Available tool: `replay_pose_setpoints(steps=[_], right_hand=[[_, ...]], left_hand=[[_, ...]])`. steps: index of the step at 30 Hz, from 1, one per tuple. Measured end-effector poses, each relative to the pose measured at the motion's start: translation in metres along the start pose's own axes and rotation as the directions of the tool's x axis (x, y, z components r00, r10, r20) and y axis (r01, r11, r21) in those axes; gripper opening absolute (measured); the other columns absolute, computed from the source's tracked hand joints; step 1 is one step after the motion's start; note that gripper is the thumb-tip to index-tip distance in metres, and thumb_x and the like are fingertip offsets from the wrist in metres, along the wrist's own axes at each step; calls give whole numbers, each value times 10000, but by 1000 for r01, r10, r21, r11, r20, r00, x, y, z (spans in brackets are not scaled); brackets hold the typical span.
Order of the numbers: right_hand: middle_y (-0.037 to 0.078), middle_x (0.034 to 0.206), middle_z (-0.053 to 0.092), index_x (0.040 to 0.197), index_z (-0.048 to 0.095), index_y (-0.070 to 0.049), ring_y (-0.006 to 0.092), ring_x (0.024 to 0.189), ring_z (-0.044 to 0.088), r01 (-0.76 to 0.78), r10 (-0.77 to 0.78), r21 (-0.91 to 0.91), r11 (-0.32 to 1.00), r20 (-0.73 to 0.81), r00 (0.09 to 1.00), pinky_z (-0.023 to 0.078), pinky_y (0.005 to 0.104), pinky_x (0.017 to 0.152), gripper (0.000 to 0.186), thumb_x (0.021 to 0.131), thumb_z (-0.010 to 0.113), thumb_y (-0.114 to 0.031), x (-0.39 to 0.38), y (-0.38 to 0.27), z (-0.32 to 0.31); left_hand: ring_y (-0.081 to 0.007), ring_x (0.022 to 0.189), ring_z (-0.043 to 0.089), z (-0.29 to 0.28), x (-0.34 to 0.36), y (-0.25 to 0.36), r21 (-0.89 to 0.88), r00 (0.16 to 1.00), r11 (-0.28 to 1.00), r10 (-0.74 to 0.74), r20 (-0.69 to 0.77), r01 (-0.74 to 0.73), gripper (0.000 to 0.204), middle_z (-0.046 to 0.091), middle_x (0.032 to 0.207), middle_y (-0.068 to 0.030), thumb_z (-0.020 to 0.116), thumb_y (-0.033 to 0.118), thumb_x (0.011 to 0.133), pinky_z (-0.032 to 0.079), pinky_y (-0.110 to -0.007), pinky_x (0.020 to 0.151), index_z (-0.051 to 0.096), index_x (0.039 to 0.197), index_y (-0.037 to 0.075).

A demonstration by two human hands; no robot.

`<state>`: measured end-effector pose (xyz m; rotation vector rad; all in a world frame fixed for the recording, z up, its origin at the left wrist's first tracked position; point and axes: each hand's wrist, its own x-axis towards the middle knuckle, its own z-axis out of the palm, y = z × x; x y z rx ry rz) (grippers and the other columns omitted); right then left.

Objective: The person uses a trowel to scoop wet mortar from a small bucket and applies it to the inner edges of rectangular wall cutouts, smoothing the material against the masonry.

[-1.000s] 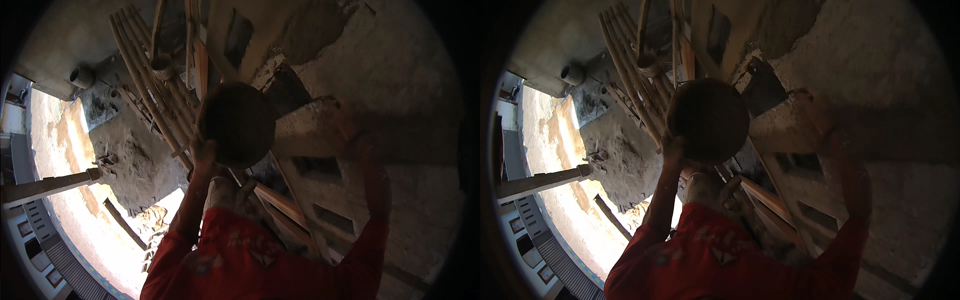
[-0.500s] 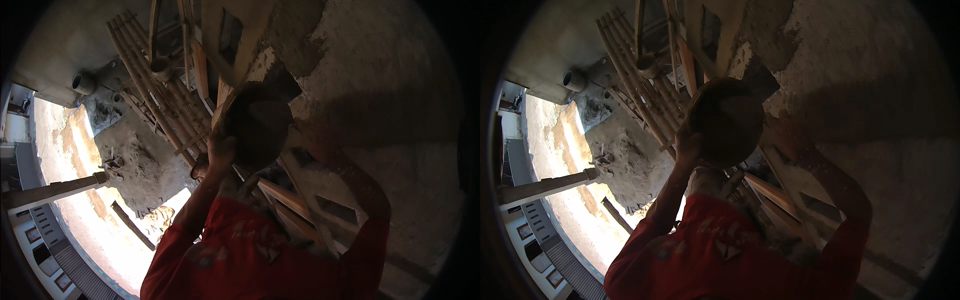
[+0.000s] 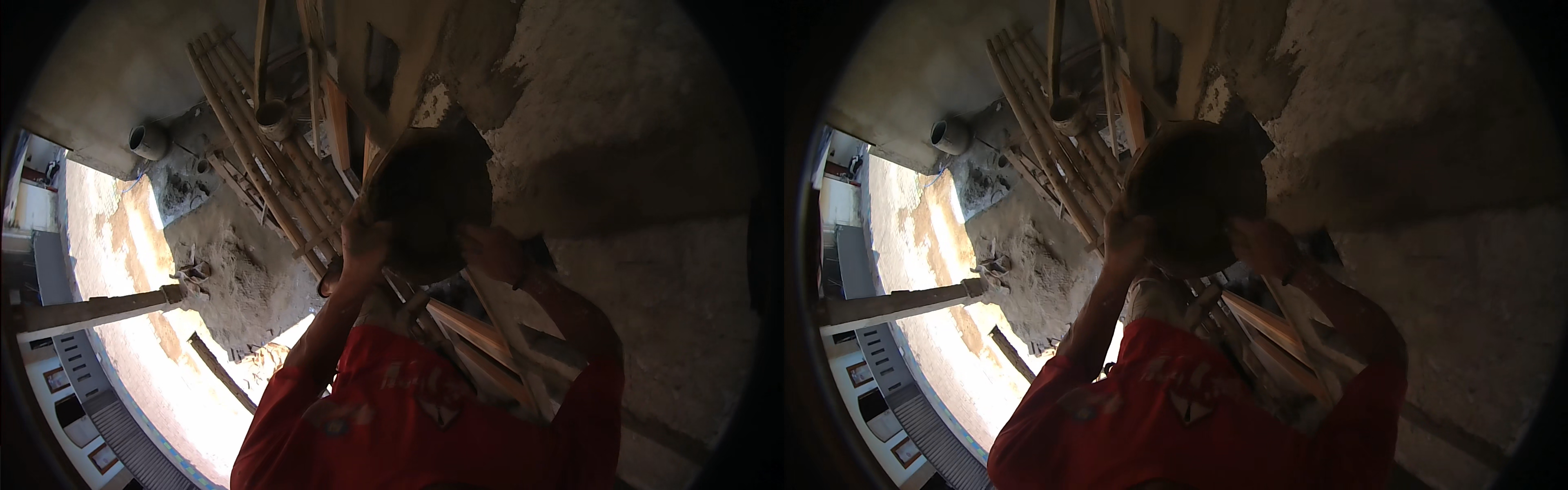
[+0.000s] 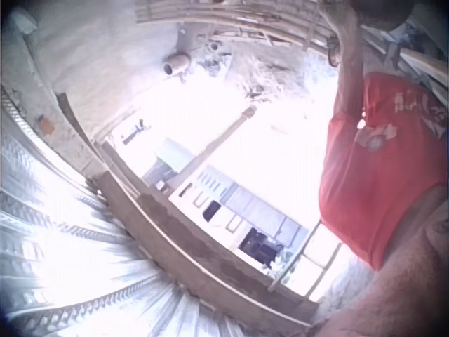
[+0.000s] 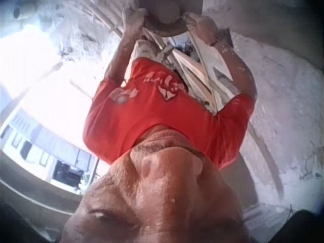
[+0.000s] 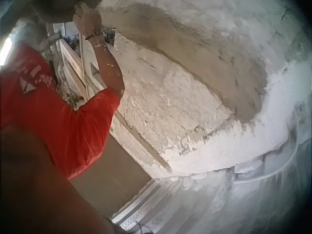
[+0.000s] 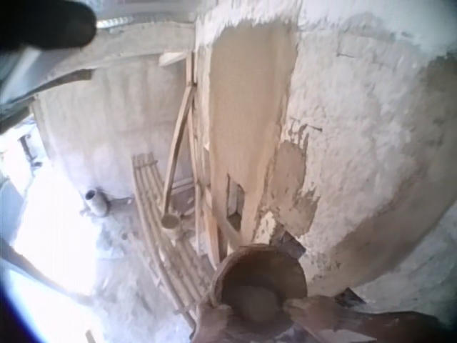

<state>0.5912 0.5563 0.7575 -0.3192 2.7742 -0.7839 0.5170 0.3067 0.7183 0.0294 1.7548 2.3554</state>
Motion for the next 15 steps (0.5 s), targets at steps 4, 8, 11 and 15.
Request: replay_pose_setpoints(steps=[4,8,11,15], right_hand=[[149,1070,655,1177,573,-30,333,1024,634,-46,54,77,996,-97,994,511,419,843,391,818,671,-149,-7,-34,-53],[133,1017,663,1214,571,-46,245,994,642,-87,84,124,988,29,996,504,368,835,441,811,704,-167,1,-78,-122],[84,980,658,1233,575,-47,160,955,616,-198,177,282,939,100,979,498,335,820,458,820,711,-192,5,-94,-156],[102,1002,668,1227,589,2,145,949,605,-410,450,231,882,-162,878,485,320,841,442,860,668,-232,17,-35,-191]], left_hand=[[-123,914,599,-6,2,12,-151,1000,988,11,-4,-12,466,630,1031,-50,516,-97,737,490,-236,773,574,1193,-20],[-130,918,603,-34,1,-3,-14,994,1000,10,-112,-12,459,635,1045,-59,516,-78,749,495,-244,785,571,1202,-24],[-141,948,606,-34,2,6,-40,986,996,78,-148,-85,465,640,1067,-77,507,-68,753,503,-271,808,564,1212,-30],[-158,997,606,-35,5,8,95,990,994,65,-127,-53,483,642,1105,-106,489,-70,746,507,-297,837,559,1223,-31]])
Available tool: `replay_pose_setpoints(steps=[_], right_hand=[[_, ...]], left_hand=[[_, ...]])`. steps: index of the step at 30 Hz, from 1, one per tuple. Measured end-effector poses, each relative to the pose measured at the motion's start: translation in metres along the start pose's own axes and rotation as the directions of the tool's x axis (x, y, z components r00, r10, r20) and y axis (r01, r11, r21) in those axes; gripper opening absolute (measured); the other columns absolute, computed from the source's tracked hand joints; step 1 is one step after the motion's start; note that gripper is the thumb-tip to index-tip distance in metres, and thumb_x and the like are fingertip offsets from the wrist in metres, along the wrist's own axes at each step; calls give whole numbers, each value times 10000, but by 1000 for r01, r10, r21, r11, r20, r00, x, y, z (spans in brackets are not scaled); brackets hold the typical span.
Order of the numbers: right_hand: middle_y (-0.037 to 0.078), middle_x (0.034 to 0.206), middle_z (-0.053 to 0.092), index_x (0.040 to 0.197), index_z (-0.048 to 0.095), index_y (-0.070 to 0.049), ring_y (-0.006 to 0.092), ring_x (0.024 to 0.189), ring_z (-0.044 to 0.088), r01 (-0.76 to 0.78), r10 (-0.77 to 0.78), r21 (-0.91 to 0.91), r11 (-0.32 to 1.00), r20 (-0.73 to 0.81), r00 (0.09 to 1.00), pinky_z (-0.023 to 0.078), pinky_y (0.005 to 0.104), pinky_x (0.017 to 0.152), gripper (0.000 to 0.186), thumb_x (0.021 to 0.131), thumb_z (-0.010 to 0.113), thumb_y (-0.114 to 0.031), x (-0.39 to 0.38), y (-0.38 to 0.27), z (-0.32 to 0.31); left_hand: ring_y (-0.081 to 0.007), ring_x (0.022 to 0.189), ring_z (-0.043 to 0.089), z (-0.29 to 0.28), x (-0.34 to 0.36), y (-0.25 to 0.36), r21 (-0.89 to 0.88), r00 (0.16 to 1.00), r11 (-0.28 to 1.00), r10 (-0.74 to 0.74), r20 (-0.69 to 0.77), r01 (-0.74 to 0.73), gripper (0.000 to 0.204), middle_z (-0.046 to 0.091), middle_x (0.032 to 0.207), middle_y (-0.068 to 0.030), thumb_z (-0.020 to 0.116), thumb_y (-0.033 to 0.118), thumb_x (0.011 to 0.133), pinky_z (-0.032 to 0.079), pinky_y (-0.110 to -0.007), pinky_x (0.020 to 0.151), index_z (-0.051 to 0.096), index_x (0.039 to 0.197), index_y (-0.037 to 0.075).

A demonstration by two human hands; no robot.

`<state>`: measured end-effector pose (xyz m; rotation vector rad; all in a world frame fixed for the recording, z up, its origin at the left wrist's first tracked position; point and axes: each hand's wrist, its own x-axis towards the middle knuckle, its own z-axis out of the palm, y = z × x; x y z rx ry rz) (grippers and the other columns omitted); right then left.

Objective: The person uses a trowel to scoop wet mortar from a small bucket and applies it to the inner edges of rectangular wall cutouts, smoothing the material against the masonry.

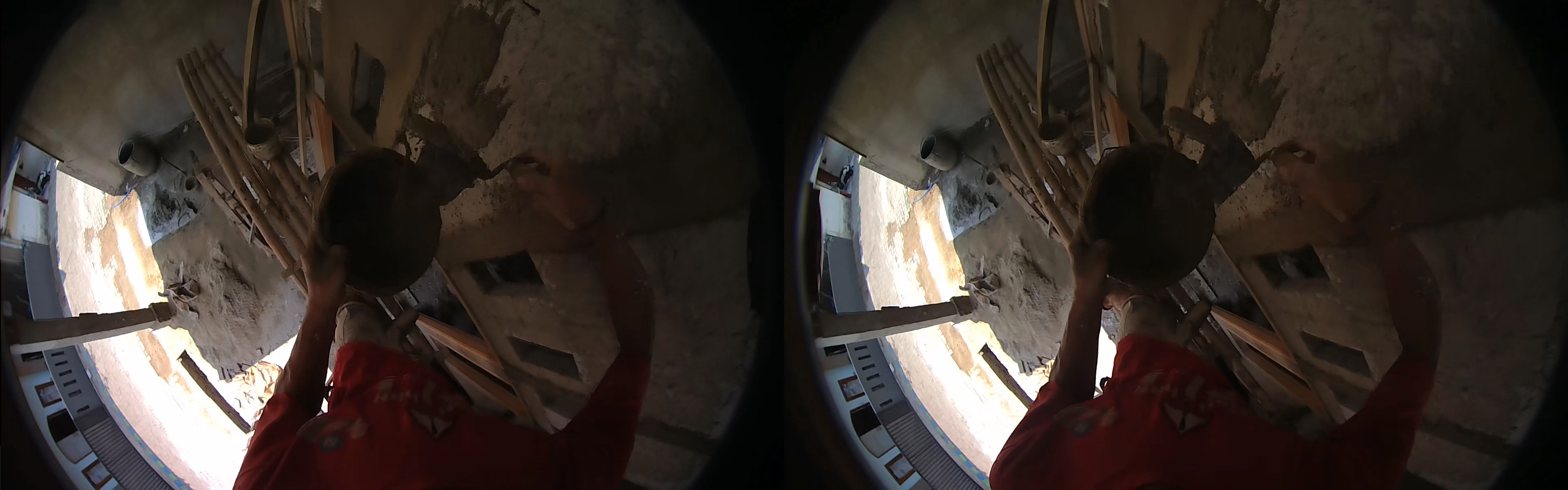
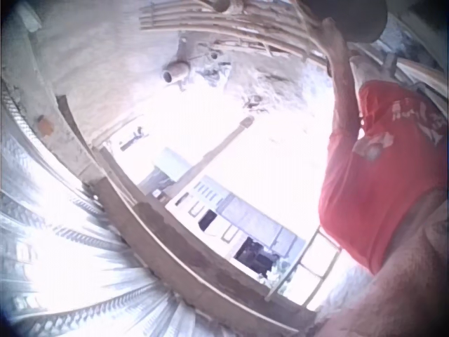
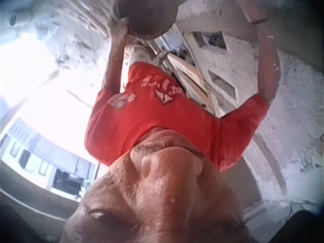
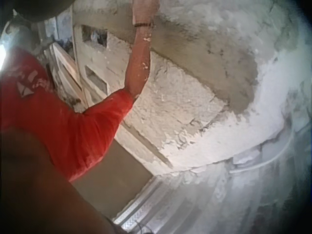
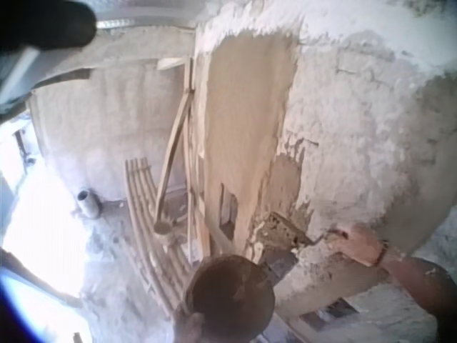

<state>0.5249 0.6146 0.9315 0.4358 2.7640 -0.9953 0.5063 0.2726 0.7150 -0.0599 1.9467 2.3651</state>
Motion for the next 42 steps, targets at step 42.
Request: replay_pose_setpoints(steps=[42], right_hand=[[181,1090,639,1146,584,-10,334,1033,627,297,-277,-178,938,129,952,498,417,858,473,753,771,-195,-106,35,73]], left_hand=[[-104,877,595,39,-54,-14,-33,999,999,-30,11,31,465,637,1035,-59,549,-110,754,500,-243,699,559,1213,-37]])
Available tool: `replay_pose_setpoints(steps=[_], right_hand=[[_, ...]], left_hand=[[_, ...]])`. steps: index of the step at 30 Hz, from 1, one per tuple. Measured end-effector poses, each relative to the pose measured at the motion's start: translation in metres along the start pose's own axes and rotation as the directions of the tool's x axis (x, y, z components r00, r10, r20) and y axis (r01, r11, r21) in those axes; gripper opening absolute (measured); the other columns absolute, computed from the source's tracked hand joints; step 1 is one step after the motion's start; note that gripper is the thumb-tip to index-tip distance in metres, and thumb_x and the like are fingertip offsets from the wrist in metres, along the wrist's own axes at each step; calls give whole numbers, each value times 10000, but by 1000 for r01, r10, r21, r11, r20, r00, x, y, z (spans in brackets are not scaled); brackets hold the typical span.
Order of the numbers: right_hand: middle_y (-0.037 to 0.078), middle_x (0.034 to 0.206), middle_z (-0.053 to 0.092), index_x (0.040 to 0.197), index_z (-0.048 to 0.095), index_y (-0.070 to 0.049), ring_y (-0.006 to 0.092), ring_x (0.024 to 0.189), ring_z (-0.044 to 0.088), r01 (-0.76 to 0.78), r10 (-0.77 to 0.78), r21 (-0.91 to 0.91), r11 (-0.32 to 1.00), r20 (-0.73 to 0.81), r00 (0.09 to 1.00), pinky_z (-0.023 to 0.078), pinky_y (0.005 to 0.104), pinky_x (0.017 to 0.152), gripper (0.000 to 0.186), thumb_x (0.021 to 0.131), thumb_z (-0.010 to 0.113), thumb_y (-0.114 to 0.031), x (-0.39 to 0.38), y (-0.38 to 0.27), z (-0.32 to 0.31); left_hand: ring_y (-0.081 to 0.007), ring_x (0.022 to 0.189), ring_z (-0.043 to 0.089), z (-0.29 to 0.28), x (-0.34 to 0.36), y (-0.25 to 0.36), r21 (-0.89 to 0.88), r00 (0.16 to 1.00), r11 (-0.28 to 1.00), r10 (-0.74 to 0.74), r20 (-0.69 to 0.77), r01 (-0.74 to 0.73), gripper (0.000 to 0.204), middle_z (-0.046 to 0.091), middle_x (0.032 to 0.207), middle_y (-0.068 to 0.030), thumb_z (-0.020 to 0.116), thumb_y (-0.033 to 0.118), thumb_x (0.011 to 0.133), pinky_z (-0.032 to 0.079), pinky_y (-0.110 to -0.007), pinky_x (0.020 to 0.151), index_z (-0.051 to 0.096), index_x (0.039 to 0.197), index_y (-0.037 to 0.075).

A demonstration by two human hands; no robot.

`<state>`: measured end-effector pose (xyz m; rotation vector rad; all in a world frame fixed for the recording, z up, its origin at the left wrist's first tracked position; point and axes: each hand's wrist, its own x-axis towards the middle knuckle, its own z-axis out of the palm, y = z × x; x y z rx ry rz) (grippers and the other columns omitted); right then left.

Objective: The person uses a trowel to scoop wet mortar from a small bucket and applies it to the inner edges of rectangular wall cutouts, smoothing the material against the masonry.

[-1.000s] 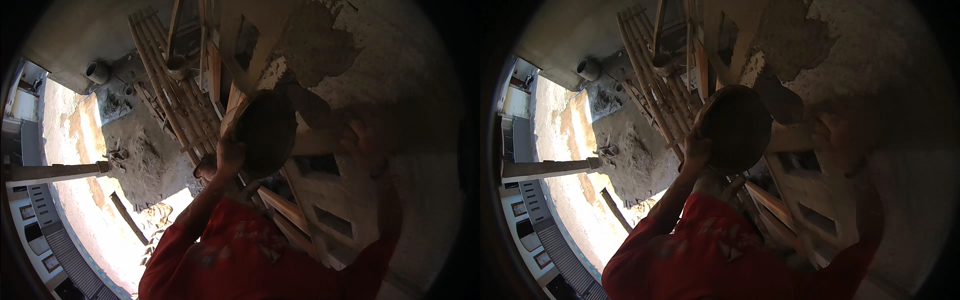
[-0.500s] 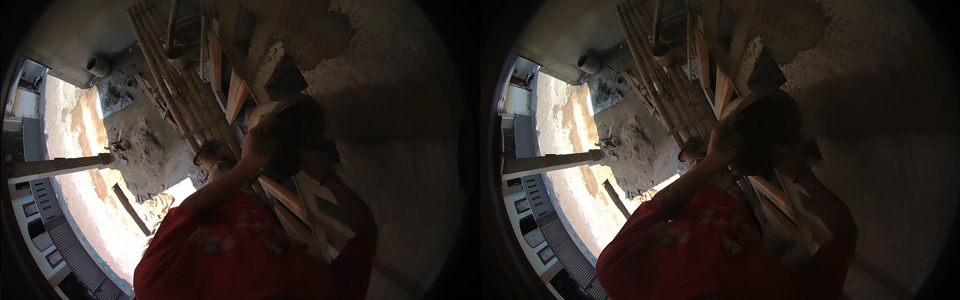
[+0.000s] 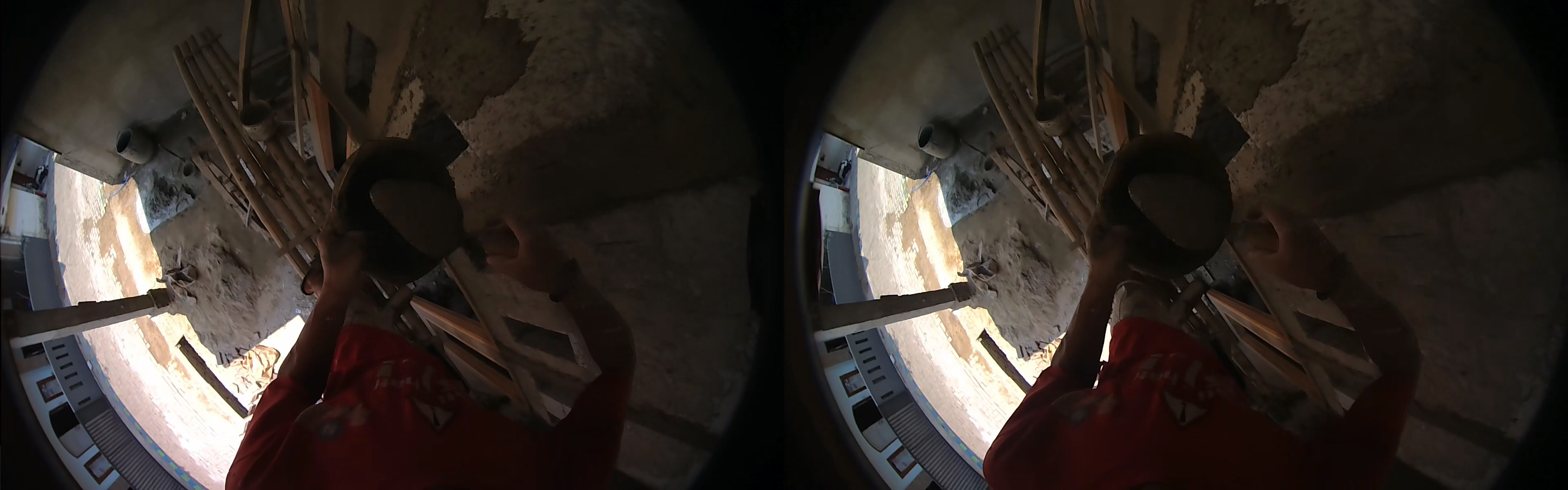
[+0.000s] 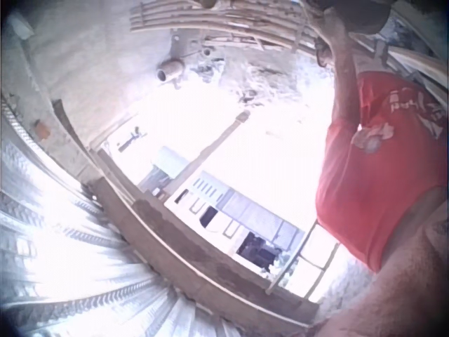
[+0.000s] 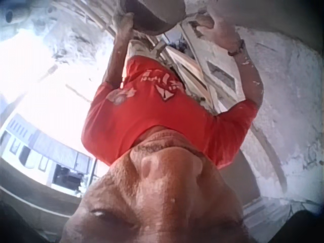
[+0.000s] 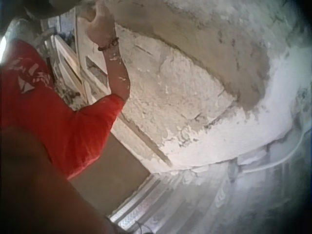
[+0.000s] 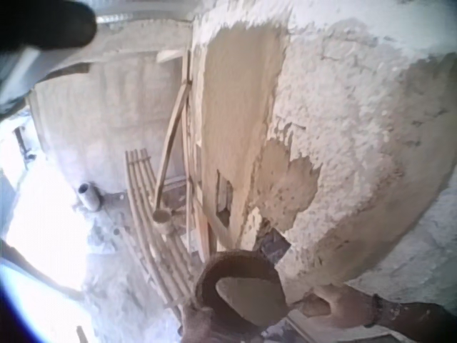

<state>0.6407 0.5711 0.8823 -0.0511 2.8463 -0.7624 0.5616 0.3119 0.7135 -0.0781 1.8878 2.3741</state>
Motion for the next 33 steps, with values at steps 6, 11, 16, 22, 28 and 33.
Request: replay_pose_setpoints(steps=[6,11,16,22,28,33], right_hand=[[147,986,667,1151,600,-12,296,927,656,-109,77,195,975,163,984,506,390,827,425,793,742,-191,22,18,-7],[147,970,680,1189,607,-9,255,851,643,65,-361,-669,741,-315,878,517,344,795,392,883,659,-248,52,147,-7],[127,1130,613,1183,610,-16,257,1059,578,-335,302,-15,942,-399,866,481,361,889,397,887,647,-279,36,51,-92],[119,1087,605,1155,628,-52,265,1049,576,114,-334,-720,685,-171,927,482,384,914,371,851,673,-260,-10,55,-16],[113,1011,648,1202,615,-118,280,965,621,110,-149,-601,792,-16,989,486,439,865,367,841,605,-181,4,85,79],[101,987,640,1123,655,-139,270,898,631,1,83,-542,841,129,988,489,437,794,297,843,559,-128,0,70,92]], left_hand=[[-107,832,586,-45,7,-24,33,995,999,-4,-96,7,459,646,980,-66,536,-79,742,488,-242,698,569,1199,-48],[-128,948,589,-45,0,-21,-19,994,1000,-11,-111,9,513,639,1083,-87,488,-65,740,483,-257,796,543,1251,-59],[-217,973,637,-49,-1,-29,160,995,986,63,-82,-49,491,661,1070,-156,488,-32,750,506,-326,810,547,1237,-49],[-353,976,671,-21,-4,-39,469,998,882,60,0,-53,463,666,1015,-256,533,12,761,519,-422,807,555,1223,-1],[-339,1081,643,38,-27,-1,338,988,937,40,147,-88,562,662,1099,-239,512,12,726,495,-418,895,546,1287,37],[-298,1093,639,58,-35,12,361,983,924,63,172,-122,576,670,1107,-189,518,-4,713,483,-381,919,555,1285,55]])
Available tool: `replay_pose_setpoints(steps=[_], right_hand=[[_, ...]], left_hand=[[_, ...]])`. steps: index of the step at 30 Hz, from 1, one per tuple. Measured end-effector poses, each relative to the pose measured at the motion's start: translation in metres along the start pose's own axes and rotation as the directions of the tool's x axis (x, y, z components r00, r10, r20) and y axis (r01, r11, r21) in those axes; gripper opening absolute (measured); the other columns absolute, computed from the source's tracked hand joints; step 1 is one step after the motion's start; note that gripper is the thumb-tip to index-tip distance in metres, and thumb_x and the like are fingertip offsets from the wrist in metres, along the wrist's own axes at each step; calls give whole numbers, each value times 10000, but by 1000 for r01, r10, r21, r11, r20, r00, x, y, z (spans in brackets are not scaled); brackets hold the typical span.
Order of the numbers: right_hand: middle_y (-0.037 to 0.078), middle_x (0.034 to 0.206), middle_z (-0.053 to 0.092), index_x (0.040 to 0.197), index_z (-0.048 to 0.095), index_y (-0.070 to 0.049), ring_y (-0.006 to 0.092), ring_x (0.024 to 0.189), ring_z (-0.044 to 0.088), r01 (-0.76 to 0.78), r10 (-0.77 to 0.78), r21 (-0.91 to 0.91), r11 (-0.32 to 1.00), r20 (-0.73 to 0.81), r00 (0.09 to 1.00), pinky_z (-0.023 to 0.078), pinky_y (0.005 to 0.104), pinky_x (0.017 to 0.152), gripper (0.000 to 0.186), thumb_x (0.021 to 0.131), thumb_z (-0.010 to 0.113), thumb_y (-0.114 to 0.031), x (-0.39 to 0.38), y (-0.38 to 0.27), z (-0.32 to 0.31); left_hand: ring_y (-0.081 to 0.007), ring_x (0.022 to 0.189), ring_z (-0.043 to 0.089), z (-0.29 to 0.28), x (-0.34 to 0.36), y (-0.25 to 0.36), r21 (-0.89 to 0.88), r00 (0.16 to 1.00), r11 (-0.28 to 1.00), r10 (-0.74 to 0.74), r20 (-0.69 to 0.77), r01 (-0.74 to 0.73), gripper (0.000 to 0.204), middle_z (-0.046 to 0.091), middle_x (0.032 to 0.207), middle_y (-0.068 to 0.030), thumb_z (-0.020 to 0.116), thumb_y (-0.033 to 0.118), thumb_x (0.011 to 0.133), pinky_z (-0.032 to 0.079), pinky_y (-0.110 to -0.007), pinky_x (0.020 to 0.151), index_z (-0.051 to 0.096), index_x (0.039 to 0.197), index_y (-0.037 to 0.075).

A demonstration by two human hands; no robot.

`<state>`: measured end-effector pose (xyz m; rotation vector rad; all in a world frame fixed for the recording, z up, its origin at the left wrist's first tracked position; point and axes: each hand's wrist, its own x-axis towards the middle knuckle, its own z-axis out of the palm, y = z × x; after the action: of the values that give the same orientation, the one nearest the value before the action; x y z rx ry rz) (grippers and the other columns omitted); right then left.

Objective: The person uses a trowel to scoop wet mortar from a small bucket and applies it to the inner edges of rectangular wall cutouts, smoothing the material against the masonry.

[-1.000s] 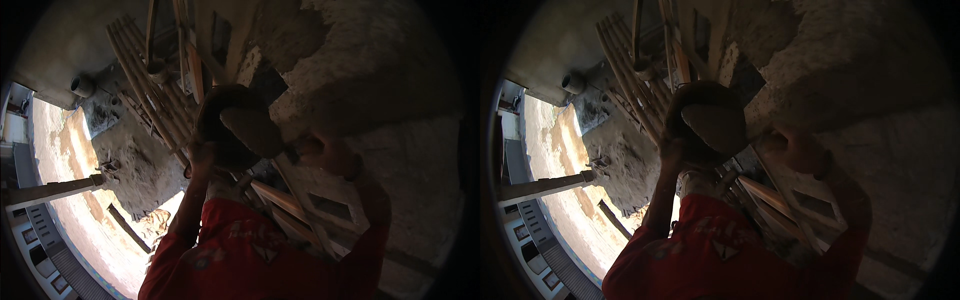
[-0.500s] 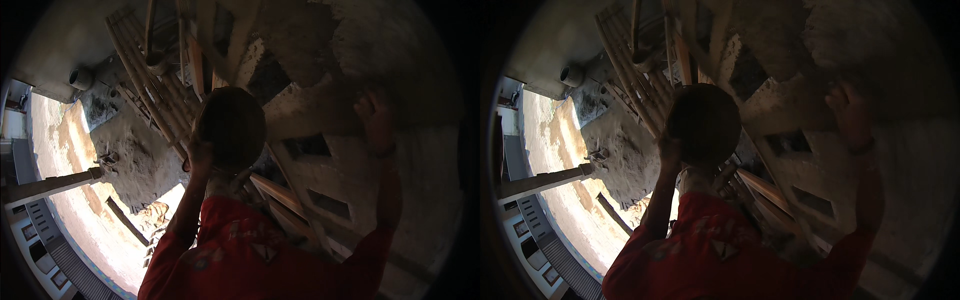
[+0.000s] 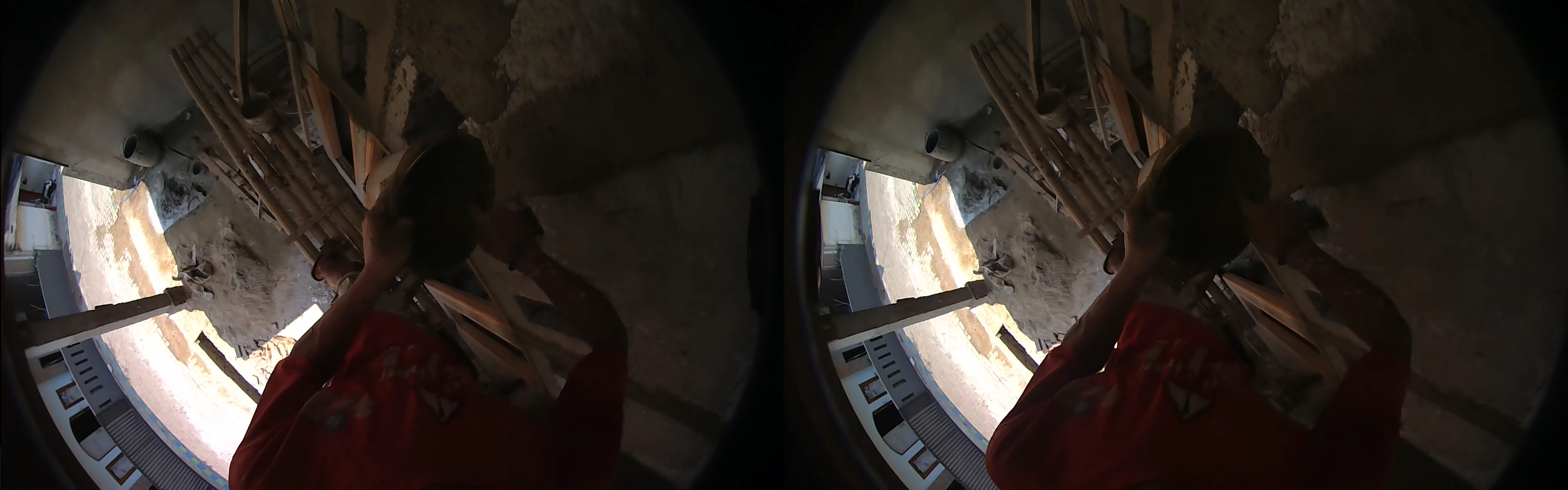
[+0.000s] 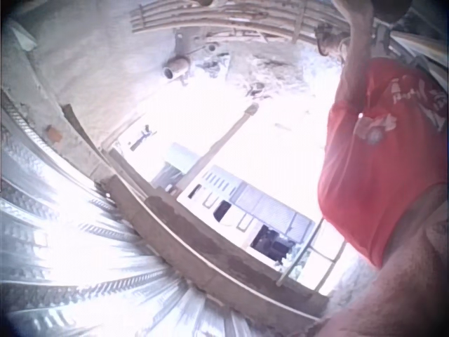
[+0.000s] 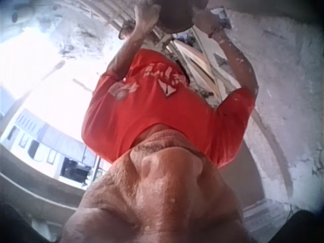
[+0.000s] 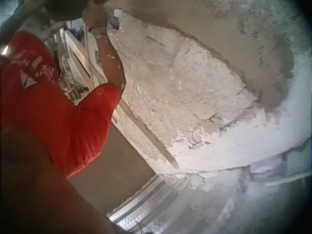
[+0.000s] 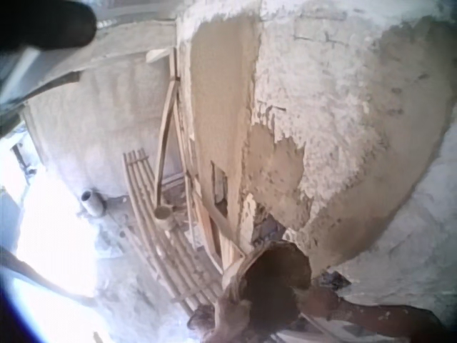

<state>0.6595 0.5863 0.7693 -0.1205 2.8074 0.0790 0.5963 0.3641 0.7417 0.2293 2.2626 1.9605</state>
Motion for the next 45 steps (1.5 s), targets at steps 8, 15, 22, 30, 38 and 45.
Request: replay_pose_setpoints(steps=[8,15,22,30,38,45], right_hand=[[127,978,664,1022,624,-53,317,862,653,240,-116,553,798,-251,961,522,445,756,235,833,627,-194,-9,10,57],[186,1002,664,1152,594,-39,337,918,664,185,-3,603,776,-290,957,525,403,802,409,785,706,-182,-48,2,-72],[165,1004,677,1195,585,-34,266,865,676,165,-110,718,676,-123,986,527,368,766,444,822,718,-236,-52,16,-132],[173,1062,663,1184,573,27,218,892,644,-71,-5,-73,995,-732,681,514,350,766,394,888,658,-218,-41,110,-150],[182,1174,610,1270,524,4,298,1048,604,-143,237,298,944,-307,922,476,405,929,451,865,661,-139,-79,69,-102],[166,1076,628,1270,552,-79,298,1026,612,-18,-22,-224,974,-174,985,466,467,905,389,889,533,-158,-35,7,-44]], left_hand=[[-232,1037,647,-1,2,-19,-122,999,992,-20,49,26,536,673,1075,-157,549,-48,724,500,-345,859,556,1258,2],[-110,845,572,-23,9,-37,-372,999,928,-11,-36,-3,357,612,923,-30,539,-72,739,478,-252,736,582,1089,-11],[-163,948,608,-55,7,-82,-308,992,950,-86,-91,55,440,650,1043,-78,527,-60,739,488,-293,827,570,1175,-22],[-207,948,620,-57,3,-70,-229,977,969,-128,-169,87,438,650,997,-145,510,-29,723,489,-318,831,566,1157,-37],[-251,999,653,-34,0,-51,-157,997,988,-17,-80,4,548,665,1062,-201,492,-40,708,496,-348,867,539,1253,-30],[-236,1010,651,-2,-2,9,-265,991,958,129,46,-113,584,678,1069,-173,487,-21,716,487,-344,894,518,1300,-24]])
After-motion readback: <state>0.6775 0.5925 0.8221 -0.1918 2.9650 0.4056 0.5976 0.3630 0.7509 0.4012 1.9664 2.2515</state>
